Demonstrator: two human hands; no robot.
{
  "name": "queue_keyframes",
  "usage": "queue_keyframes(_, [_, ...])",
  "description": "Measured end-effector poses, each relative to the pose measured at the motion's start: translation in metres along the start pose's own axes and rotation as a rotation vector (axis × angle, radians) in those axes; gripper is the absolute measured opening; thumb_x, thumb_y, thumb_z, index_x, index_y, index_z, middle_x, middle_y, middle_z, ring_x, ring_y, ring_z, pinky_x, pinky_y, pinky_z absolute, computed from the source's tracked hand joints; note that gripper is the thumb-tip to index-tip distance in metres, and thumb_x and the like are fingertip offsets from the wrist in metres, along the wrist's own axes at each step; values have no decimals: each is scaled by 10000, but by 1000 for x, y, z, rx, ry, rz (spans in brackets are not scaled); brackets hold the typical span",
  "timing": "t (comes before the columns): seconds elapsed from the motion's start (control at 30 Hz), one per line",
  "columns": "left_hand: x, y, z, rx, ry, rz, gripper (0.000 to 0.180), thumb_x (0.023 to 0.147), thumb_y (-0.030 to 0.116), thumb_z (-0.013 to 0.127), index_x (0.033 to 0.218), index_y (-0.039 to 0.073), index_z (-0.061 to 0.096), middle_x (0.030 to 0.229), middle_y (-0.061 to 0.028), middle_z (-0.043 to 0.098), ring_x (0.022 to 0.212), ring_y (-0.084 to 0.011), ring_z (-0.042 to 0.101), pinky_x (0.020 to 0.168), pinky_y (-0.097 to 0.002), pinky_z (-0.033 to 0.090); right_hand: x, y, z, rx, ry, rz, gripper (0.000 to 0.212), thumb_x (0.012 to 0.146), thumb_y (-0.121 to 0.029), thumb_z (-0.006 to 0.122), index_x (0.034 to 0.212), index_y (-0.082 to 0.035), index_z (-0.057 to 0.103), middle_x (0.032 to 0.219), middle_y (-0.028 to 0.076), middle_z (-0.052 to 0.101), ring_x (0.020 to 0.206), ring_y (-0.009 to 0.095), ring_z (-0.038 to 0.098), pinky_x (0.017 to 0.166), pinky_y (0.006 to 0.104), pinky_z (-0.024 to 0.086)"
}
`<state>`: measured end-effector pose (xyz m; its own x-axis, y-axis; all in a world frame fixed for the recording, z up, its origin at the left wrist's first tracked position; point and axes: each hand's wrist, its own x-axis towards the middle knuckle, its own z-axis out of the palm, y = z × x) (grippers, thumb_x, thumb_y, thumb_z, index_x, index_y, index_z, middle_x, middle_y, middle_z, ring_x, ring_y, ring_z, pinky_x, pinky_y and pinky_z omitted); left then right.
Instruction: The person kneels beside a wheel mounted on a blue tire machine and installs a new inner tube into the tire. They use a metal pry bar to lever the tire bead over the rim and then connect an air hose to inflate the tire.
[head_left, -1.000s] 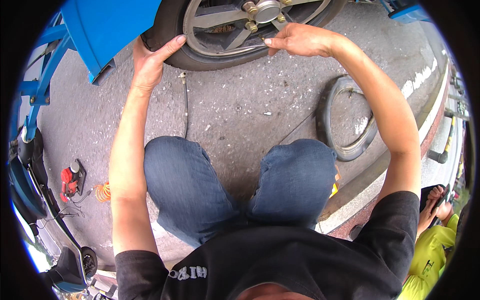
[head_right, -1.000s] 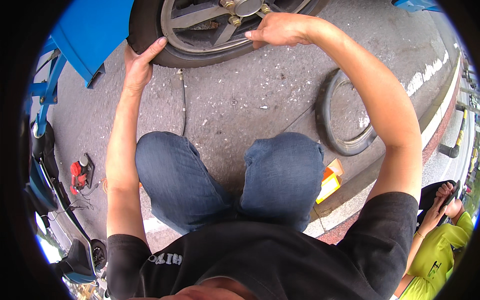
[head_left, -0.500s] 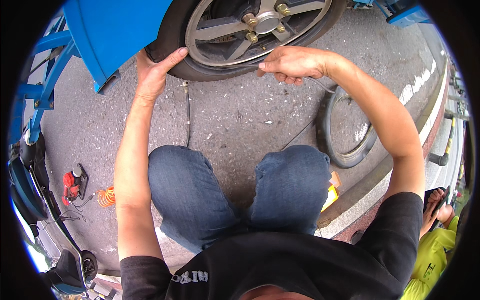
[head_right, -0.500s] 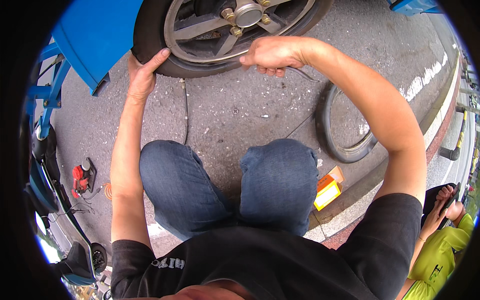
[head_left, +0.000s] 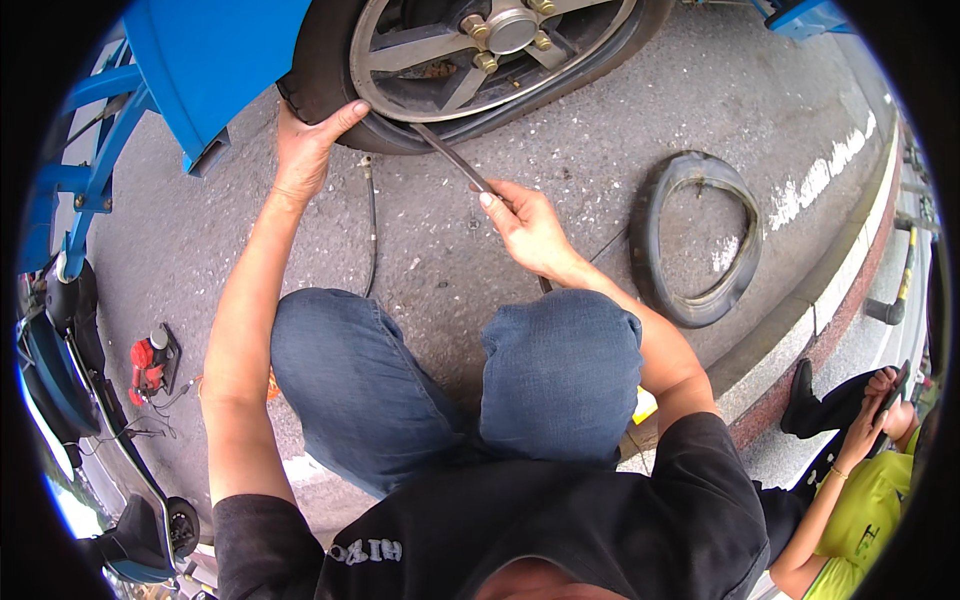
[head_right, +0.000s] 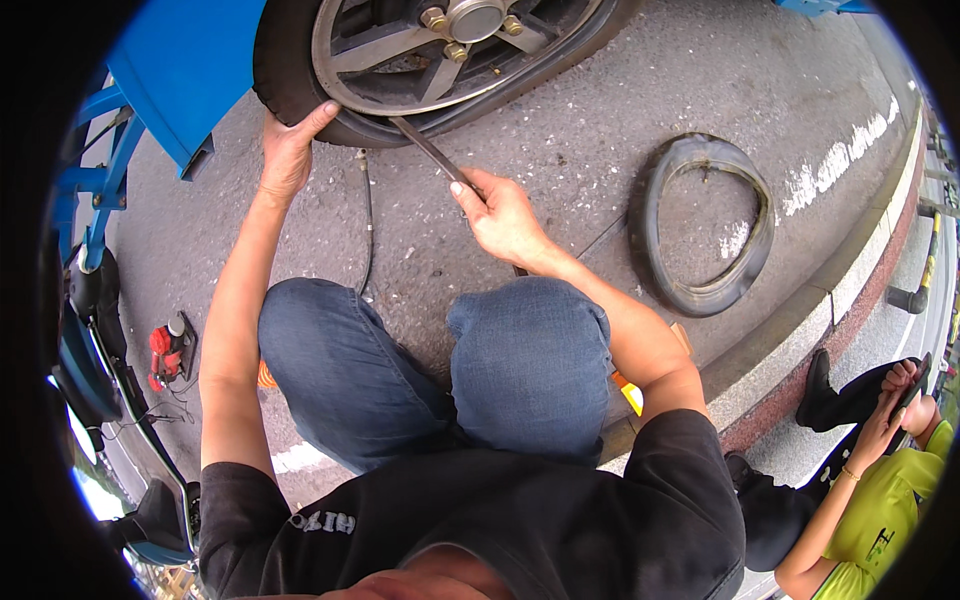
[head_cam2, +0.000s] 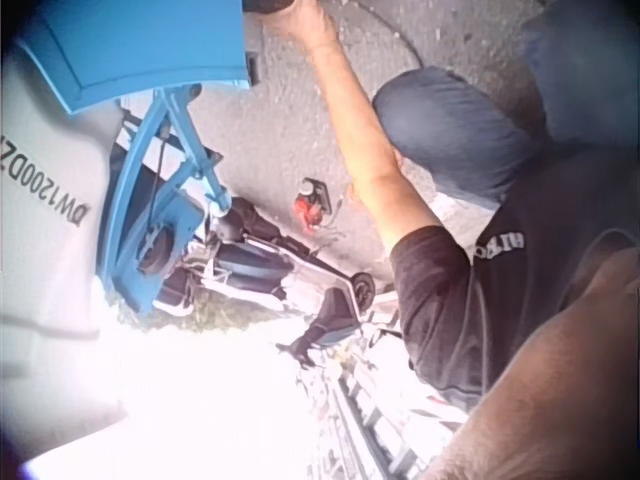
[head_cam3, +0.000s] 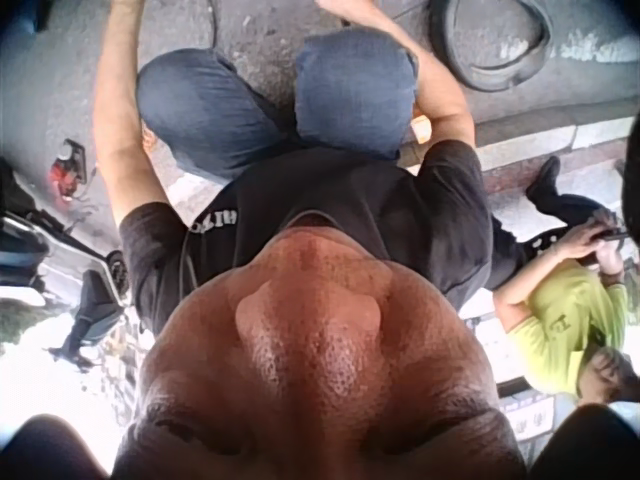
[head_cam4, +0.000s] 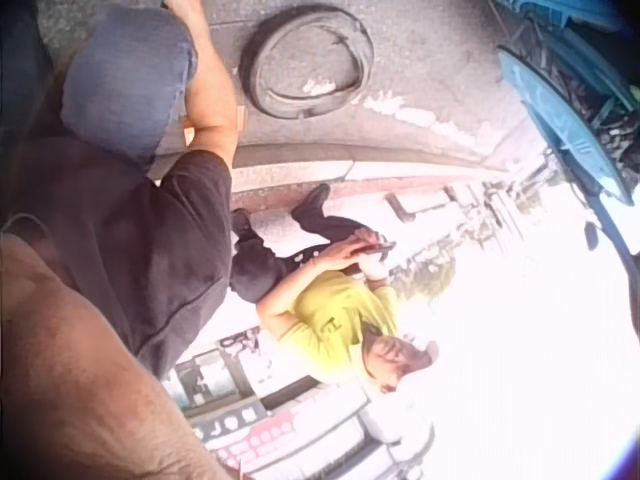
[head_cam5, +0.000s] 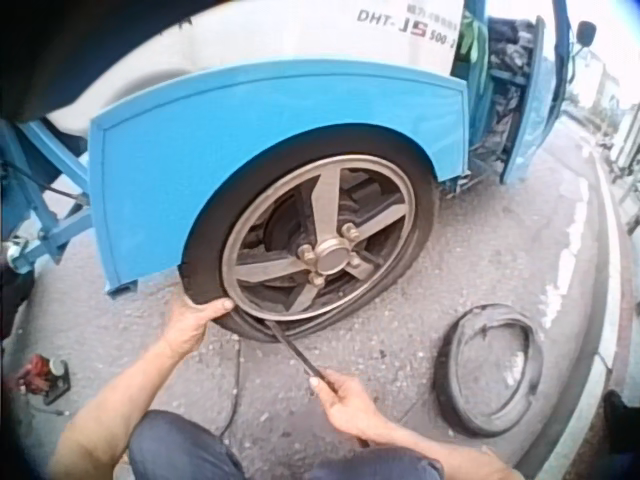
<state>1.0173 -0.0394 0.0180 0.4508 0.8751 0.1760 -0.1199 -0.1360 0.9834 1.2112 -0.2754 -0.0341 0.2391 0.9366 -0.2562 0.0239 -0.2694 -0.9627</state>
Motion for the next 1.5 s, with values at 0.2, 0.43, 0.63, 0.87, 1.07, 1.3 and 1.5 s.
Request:
queue_keyframes(0.2, [-16,-17,11,129,-21,-49,548,776,76,912,1250,-7,649,1192,-79,727,1094,-169,679,1009,-336,537,-4,47,39,154,147,-119,340,1066,-160,605,1363,4,621,795,-57,555,690,34,453,590,226,388])
queue_keyframes(0.43, [-10,-29,7,366,83,-21,669,707,187,973,1237,-26,625,1190,-106,725,1062,-189,692,953,-331,569,27,102,116,-56,334,-315,243,1088,-207,525,1256,-35,562,759,75,637,677,184,625,623,358,495])
queue_keyframes(0.63, [-2,-9,0,385,56,54,801,684,213,987,1321,-30,566,1263,-121,695,1117,-200,673,971,-336,558,35,84,129,66,27,-194,275,1109,-300,484,1009,-46,450,653,61,570,524,169,579,499,350,493])
queue_keyframes(0.87, [17,33,0,165,61,140,846,712,284,978,1354,-55,543,1313,-160,636,1215,-246,621,1080,-368,498,21,29,104,307,-351,-10,300,1125,-335,443,1051,-48,490,770,54,604,643,156,634,607,316,542])
queue_keyframes(1.07, [29,30,-2,-64,53,104,685,778,77,918,1358,-35,572,1323,-164,632,1164,-248,646,1020,-369,543,41,35,131,432,-430,-122,258,1122,-280,452,1077,-27,475,802,71,633,730,182,683,689,356,593])
queue_keyframes(1.3, [28,30,0,-67,69,82,617,783,71,913,1315,-30,616,1280,-154,666,1152,-238,653,1021,-379,543,58,65,82,122,-433,-95,238,1118,-283,478,1054,-55,501,814,53,613,756,174,657,705,350,564])
queue_keyframes(1.5, [28,45,3,-9,65,69,613,789,117,917,1306,-34,622,1276,-162,669,1165,-246,649,1015,-372,536,7,58,-23,-632,-30,-134,321,1061,-353,568,1161,-49,581,918,204,666,800,404,656,756,482,528])
